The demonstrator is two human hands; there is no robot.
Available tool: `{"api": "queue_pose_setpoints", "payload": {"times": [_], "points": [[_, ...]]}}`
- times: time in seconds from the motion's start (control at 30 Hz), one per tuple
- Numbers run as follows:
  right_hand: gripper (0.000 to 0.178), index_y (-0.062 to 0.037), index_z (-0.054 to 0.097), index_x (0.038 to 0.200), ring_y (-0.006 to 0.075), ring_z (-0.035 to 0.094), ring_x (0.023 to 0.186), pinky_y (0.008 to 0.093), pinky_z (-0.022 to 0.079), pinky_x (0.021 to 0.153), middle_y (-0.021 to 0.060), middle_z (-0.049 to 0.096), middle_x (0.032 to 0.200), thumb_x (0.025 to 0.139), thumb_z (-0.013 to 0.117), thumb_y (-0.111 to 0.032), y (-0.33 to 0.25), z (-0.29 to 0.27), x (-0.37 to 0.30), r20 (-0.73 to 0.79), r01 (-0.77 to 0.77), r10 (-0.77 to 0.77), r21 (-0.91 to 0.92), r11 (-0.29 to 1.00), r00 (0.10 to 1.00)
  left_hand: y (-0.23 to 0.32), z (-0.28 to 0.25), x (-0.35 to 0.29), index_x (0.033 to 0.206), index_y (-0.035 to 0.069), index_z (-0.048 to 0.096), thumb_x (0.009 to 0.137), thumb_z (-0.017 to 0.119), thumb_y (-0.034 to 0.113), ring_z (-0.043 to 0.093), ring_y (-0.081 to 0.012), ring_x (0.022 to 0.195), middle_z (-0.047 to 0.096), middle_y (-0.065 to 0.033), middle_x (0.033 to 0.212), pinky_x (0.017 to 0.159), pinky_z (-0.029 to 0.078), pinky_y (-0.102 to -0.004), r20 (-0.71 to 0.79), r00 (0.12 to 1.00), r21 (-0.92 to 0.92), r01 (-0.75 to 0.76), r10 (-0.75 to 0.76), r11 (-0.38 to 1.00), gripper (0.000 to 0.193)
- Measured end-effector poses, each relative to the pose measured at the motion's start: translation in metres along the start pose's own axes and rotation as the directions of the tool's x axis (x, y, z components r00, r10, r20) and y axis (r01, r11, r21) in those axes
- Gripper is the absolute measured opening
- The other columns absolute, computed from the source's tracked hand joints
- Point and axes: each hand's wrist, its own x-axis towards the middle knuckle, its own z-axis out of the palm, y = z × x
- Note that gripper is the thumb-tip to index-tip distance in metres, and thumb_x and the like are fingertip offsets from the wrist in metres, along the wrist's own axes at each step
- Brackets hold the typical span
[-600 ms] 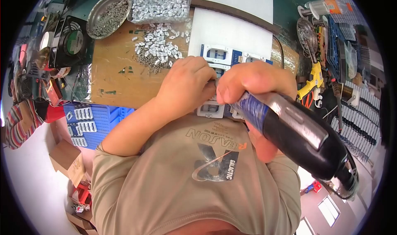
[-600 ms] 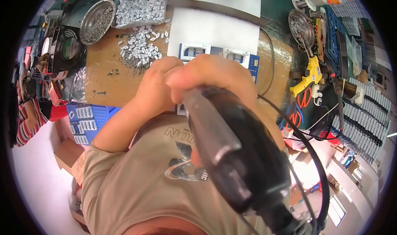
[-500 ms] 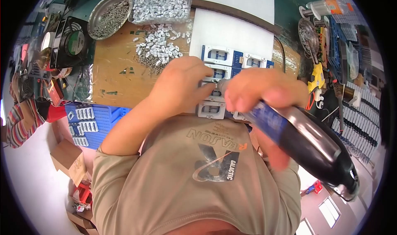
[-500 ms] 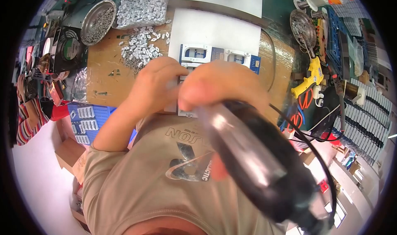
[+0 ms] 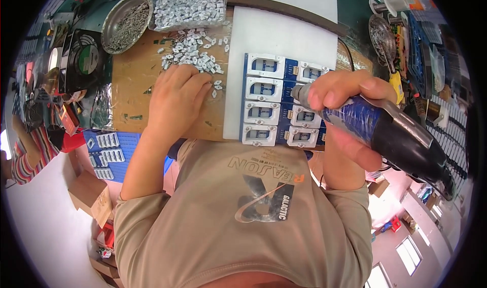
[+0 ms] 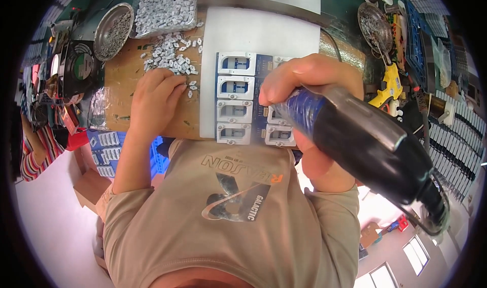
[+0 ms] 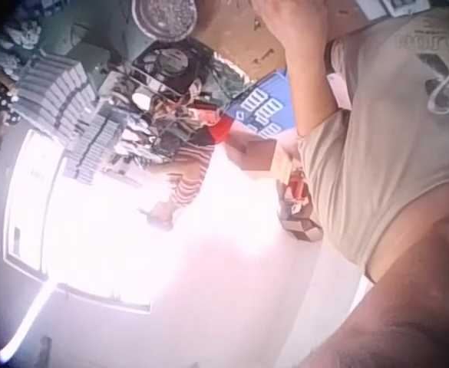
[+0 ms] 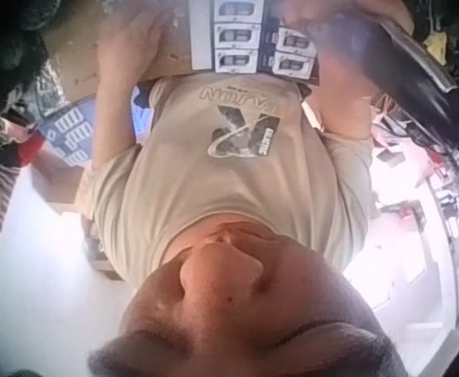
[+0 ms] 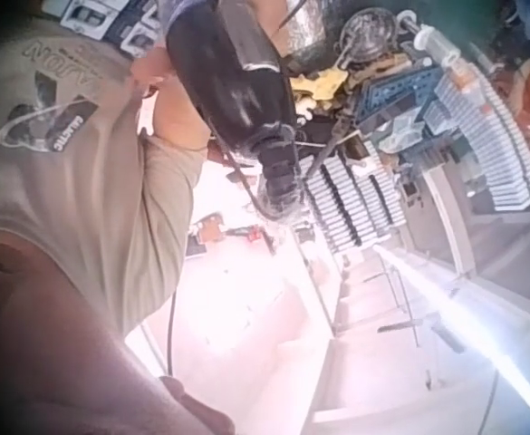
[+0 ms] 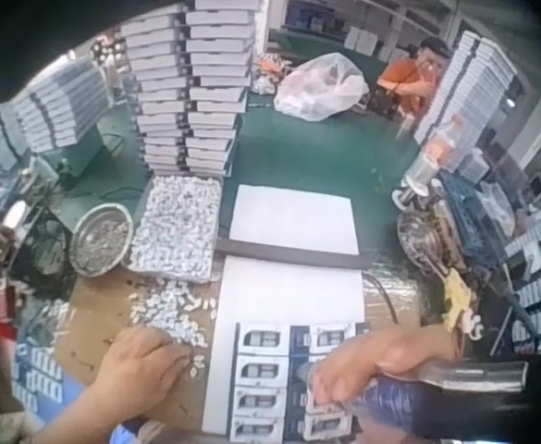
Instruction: The person assembles small electronic components by securing plastic housings onto a circuit board panel with screws, using an electric screwdriver.
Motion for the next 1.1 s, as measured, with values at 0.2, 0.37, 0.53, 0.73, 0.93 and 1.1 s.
{"api": "queue_pose_setpoints", "payload": {"times": [0.2,0.37,0.53,0.73,0.93,1.1], "points": [[0.085,-0.0007,0.046,0.128,0.0237,0.06,0.092,0.0367,0.049,0.083,0.0131,0.061,0.1,0.068,0.082,-0.05,-0.007,0.013,-0.003,-0.122,-0.093,0.104,0.092,0.991,0.987,0.003,-0.004,-0.002,0.094,0.01,0.07,0.078,0.072,0.008,0.058,-0.0252,0.082,0.059,-0.0044,0.086,0.073,0.047,-0.0384,0.043,0.999,0.051,-0.024,0.022,0.998,0.016],[0.088,-0.0001,0.046,0.129,0.0232,0.06,0.093,0.0356,0.049,0.083,0.0132,0.061,0.101,0.066,0.082,-0.051,-0.005,0.007,-0.004,-0.114,-0.103,0.112,0.081,0.991,0.987,-0.005,-0.012,-0.008,0.093,0.008,0.07,0.077,0.072,0.008,0.061,-0.0266,0.084,0.062,-0.006,0.088,0.074,0.049,-0.0386,-0.067,0.995,-0.018,0.068,-0.069,0.998,0.016],[0.095,-0.0018,0.037,0.14,0.0292,0.061,0.084,0.0407,0.053,0.073,0.0188,0.058,0.104,0.077,0.071,-0.065,0.001,-0.002,-0.008,-0.019,-0.061,0.06,-0.035,0.998,0.998,-0.005,-0.015,-0.013,0.087,0.007,0.07,0.077,0.072,0.006,0.062,-0.0275,0.084,0.063,-0.007,0.088,0.073,0.05,-0.0383,-0.004,0.992,-0.043,0.129,-0.129,0.991,0.011],[0.095,-0.0023,0.038,0.14,0.0285,0.061,0.085,0.0404,0.053,0.073,0.0187,0.059,0.103,0.077,0.071,-0.065,0.001,0.001,-0.008,-0.031,-0.062,0.061,-0.034,0.998,0.998,-0.006,-0.01,-0.006,0.086,0.008,0.069,0.077,0.071,0.006,0.06,-0.0278,0.084,0.061,-0.0064,0.087,0.074,0.049,-0.0391,0.01,0.998,-0.029,0.061,-0.061,0.998,0.01],[0.096,-0.0028,0.038,0.141,0.0288,0.061,0.085,0.0403,0.053,0.073,0.0187,0.059,0.103,0.076,0.072,-0.065,0.003,-0.001,-0.007,-0.026,-0.062,0.062,-0.014,0.998,0.998,-0.002,-0.014,0.003,0.084,0.007,0.066,0.076,0.07,0.006,0.06,-0.0284,0.088,0.061,-0.0065,0.09,0.077,0.048,-0.0398,0.107,0.994,0.007,0.031,-0.032,0.999,0.009],[0.097,-0.0029,0.038,0.141,0.0288,0.061,0.086,0.0406,0.053,0.074,0.0183,0.059,0.104,0.075,0.073,-0.065,-0.001,-0.001,-0.01,-0.05,-0.1,0.099,-0.021,0.995,0.994,0.002,-0.014,0.001,0.086,0.007,0.065,0.077,0.068,0.003,0.062,-0.0298,0.085,0.064,-0.0079,0.089,0.075,0.05,-0.0399,0.008,0.994,-0.063,0.105,-0.105,0.992,0.011]]}}
